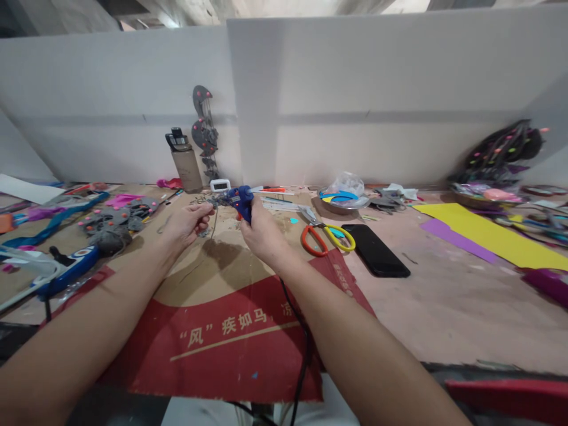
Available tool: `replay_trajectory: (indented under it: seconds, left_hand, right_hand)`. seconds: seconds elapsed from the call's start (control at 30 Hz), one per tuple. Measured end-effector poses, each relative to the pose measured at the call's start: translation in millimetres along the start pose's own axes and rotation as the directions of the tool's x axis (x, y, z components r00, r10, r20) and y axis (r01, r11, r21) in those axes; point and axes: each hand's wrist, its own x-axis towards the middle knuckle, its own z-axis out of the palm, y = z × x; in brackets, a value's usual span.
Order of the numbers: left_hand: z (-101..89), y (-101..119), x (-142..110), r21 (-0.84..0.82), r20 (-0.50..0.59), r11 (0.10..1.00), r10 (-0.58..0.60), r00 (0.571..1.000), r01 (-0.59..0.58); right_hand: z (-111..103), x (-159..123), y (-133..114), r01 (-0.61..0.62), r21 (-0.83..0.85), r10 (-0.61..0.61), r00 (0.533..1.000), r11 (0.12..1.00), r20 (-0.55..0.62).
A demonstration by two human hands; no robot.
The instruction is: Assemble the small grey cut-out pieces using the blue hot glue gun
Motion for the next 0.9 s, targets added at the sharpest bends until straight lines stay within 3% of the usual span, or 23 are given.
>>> replay_trajectory:
  seconds: [0.9]
  left_hand:
    - [1.9,-3.2,-1.3,0.026,0.016,0.998,0.052,0.999,-0.053]
  right_hand:
    - [1.5,-1.3,-2.6,-0.068,-0.082,0.071,0.997,0.994,0.038]
